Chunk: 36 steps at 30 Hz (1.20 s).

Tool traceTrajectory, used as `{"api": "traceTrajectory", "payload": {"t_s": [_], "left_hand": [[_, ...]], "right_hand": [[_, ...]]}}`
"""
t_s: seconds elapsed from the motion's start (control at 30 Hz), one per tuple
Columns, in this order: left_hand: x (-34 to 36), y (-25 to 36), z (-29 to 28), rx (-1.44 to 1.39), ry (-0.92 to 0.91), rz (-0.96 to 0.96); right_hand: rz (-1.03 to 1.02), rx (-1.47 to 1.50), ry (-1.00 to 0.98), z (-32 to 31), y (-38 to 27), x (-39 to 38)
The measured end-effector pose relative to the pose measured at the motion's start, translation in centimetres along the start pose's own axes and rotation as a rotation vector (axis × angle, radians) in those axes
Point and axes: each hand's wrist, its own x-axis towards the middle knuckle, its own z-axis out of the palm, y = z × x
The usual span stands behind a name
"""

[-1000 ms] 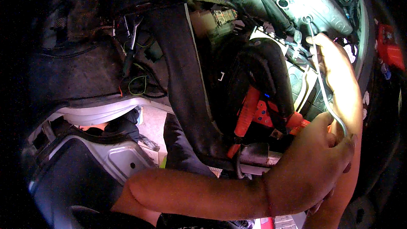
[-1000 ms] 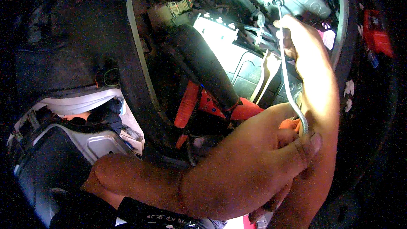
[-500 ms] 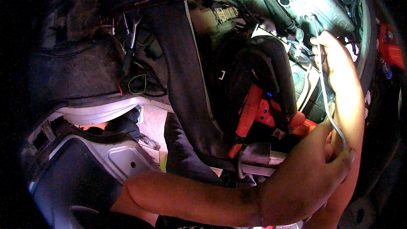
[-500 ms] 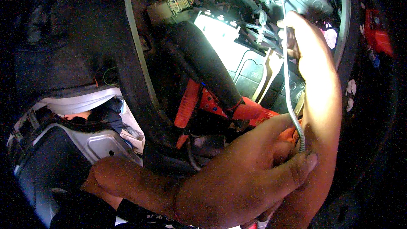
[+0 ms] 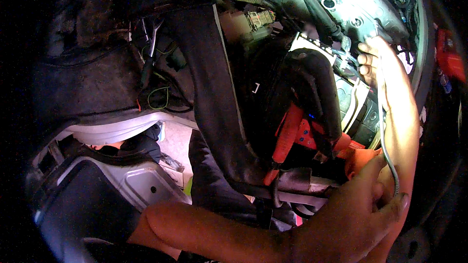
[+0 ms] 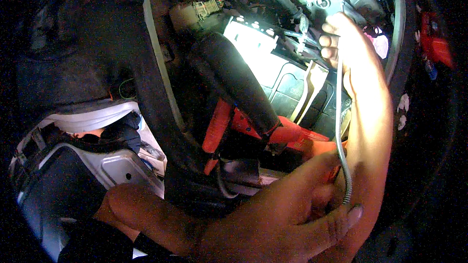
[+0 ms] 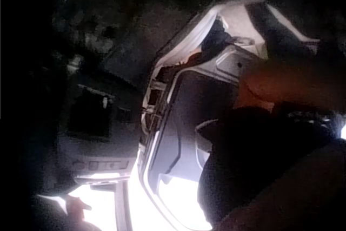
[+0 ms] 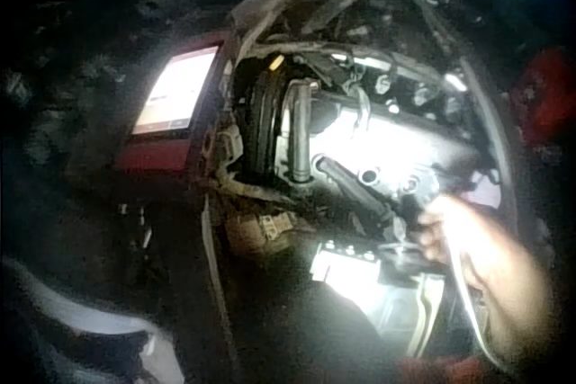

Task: The person works on a car engine with the hood open, using a wrench and a flashlight to loosen and remove bolts from the engine block. They then move to a workbench to continue working on a removed engine component, using a wrench to adjust bolts on the part.

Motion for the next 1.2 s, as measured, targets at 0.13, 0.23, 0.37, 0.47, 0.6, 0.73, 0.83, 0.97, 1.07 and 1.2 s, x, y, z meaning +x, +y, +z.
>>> {"api": "traceTrajectory", "payload": {"t_s": [0.13, 0.23, 0.37, 0.47, 0.6, 0.73, 0.83, 0.97, 1.07, 1.2], "left_hand": [[0.0, 0.3, -0.1, -0.207, -0.071, -0.181], [0.0, 0.0, -0.4, -0.174, -0.087, -0.171], [1.2, -1.2, 0.1, -0.228, -0.03, -0.05], [1.9, -1.5, -0.3, -0.284, -0.063, -0.182], [3.0, -1.3, -0.8, -0.279, -0.062, -0.186], [3.2, -1.0, -0.7, -0.317, -0.067, -0.21], [2.8, -0.9, -0.7, -0.283, -0.063, -0.221], [2.1, -1.1, -0.9, -0.297, -0.097, -0.291], [1.8, -1.7, -0.2, -0.39, -0.054, -0.161], [1.4, -1.9, 0.3, -0.388, -0.03, -0.098]], "right_hand": [[0.029, 0.087, 0.106, 0.0, 0.0, 1.3], [0.023, 0.144, 0.084, 0.0, 0.1, 2.4], [0.028, 0.018, 0.014, -0.1, 0.4, 3.1], [0.01, 0.023, -0.007, 0.2, 0.4, 3.2], [0.037, -0.019, -0.004, 0.9, 0.1, 3.6], [0.069, -0.05, 0.055, 0.9, 0.0, 3.9], [0.057, 0.052, -0.007, 0.6, 0.3, 4.2], [0.036, 0.161, -0.001, 0.3, 0.8, 4.6], [0.055, 0.183, 0.013, 0.2, 1.0, 4.9], [0.087, 0.225, 0.019, 0.4, 0.8, 5.8]]}}
